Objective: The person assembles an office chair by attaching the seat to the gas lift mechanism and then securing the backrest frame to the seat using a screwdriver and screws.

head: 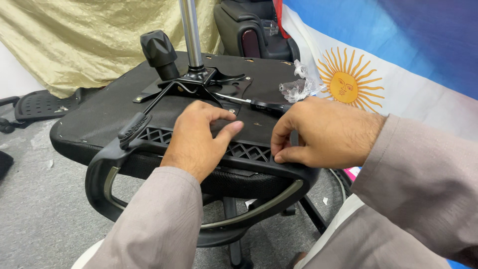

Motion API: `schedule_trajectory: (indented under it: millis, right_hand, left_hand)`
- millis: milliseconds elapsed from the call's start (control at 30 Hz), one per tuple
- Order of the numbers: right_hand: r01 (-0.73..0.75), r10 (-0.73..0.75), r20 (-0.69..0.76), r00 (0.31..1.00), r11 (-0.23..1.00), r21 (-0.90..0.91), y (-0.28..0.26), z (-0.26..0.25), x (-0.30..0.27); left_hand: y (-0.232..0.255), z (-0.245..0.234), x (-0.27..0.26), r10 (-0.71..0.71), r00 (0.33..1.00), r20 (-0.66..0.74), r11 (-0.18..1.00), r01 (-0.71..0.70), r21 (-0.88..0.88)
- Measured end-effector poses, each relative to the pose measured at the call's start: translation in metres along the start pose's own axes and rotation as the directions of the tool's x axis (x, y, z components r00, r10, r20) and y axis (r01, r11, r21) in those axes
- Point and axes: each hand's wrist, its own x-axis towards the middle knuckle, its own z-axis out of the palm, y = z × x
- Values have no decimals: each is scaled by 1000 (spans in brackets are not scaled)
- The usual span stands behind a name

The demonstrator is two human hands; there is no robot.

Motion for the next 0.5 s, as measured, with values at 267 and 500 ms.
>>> schedule_trajectory:
  millis: [267, 500]
  right_hand:
    - [-68, 82, -140, 987, 993, 99, -6, 8, -3]
    - [282, -81, -437, 896, 865, 416, -16, 53, 27]
  left_hand:
    - [-13, 6, 32, -260, 960, -99, 908, 279, 313]
    - [-1, 3, 44, -396, 917, -57, 857, 391, 336]
